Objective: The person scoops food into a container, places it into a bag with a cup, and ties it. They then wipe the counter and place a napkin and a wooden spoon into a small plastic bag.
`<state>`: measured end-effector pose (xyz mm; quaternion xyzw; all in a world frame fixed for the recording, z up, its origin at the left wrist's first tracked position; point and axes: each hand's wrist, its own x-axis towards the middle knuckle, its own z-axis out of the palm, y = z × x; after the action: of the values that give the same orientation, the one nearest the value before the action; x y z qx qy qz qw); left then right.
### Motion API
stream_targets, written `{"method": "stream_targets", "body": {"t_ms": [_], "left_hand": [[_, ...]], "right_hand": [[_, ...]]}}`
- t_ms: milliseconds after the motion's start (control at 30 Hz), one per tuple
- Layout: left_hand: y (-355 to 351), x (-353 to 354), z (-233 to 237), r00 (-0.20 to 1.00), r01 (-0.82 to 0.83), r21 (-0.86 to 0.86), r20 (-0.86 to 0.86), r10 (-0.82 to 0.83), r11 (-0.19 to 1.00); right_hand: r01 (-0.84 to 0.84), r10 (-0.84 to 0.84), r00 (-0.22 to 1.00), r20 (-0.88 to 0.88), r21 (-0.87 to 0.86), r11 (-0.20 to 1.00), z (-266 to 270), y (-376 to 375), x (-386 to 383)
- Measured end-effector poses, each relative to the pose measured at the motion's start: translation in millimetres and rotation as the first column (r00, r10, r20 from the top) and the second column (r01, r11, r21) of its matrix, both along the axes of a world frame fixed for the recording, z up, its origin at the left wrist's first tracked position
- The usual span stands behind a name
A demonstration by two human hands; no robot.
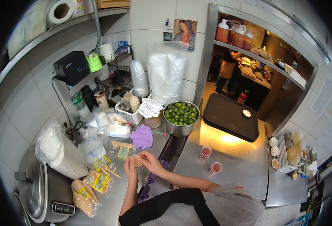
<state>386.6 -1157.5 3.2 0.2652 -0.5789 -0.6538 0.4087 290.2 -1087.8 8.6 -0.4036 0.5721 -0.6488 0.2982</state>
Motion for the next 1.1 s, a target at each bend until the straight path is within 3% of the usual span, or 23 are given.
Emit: {"method": "stream_targets", "body": {"t_ms": [100,167,267,433,567,600,667,700,733,767,800,833,867,900,967,1100], "left_hand": [[7.7,-4.0,12.3,0.999,-0.029,0.043,0.027,0.028,0.999],[0.8,-7.0,-1.3,0.996,-0.064,-0.170,-0.077,0.052,0.983],[7.9,-4.3,22.2,1.000,-0.005,-0.342,0.003,0.007,0.940],[12.1,1.9,35.0,1.000,0.008,-0.442,0.018,0.000,0.897],[-4.9,2.1,8.1,0.994,0.062,-0.401,0.112,-0.018,0.914],[-8.4,3.5,8.3,0.993,0.066,-0.400,0.116,-0.021,0.914],[-13.9,6.5,9.5,0.978,0.193,-0.210,0.118,-0.171,0.959],[-11.7,6.4,9.7,0.977,0.194,-0.207,0.125,-0.170,0.959],[-6.2,4.2,10.0,0.991,0.129,-0.063,0.028,-0.127,0.990],[-1.1,1.2,10.5,0.996,0.075,0.087,-0.061,-0.070,0.993],[3.4,-1.9,10.9,0.996,0.077,0.090,-0.049,-0.073,0.993],[8.3,-4.1,10.3,0.997,0.005,-0.021,-0.072,-0.006,1.000],[10.9,-3.4,8.4,0.994,-0.066,-0.129,-0.094,0.054,0.989],[6.7,0.7,3.9,0.997,-0.050,-0.127,-0.061,0.042,0.991],[-6.5,11.8,-7.7,0.997,0.066,-0.259,0.048,-0.056,0.964],[5.5,13.2,-2.0,0.974,0.195,-0.322,0.171,-0.145,0.927]], "right_hand": [[0.109,-0.118,0.982,-0.145,-0.067,0.992,15.1,4.5,6.1],[0.131,-0.144,0.973,-0.183,-0.081,0.988,26.5,12.9,12.6],[0.168,-0.185,0.951,-0.250,-0.090,0.982,41.2,21.1,14.4],[0.189,-0.242,0.867,-0.436,-0.161,0.969,44.4,22.2,14.5],[0.239,-0.290,0.847,-0.445,-0.166,0.957,26.1,16.3,14.6],[0.207,-0.214,0.893,-0.396,-0.061,0.976,23.6,16.3,12.2],[0.162,-0.138,0.935,-0.327,0.047,0.986,16.1,16.3,10.2],[0.106,-0.090,0.974,-0.210,0.066,0.992,14.6,16.4,9.7],[0.049,-0.042,0.995,-0.088,0.078,0.996,12.8,15.9,9.7],[0.050,-0.044,0.996,-0.079,0.080,0.996,10.8,14.3,10.6],[0.047,-0.048,0.998,0.043,0.027,0.999,9.5,12.9,12.6],[0.053,-0.049,0.984,0.169,-0.025,0.998,6.9,12.0,16.0],[0.079,-0.079,0.996,-0.035,0.000,0.997,13.3,12.6,21.4],[0.090,-0.090,0.996,-0.002,0.007,0.996,17.7,17.5,27.0],[0.110,-0.081,0.945,-0.317,0.073,0.991,28.6,30.4,32.5],[0.150,-0.141,0.965,-0.223,0.024,0.988,15.4,45.2,36.2]]}}
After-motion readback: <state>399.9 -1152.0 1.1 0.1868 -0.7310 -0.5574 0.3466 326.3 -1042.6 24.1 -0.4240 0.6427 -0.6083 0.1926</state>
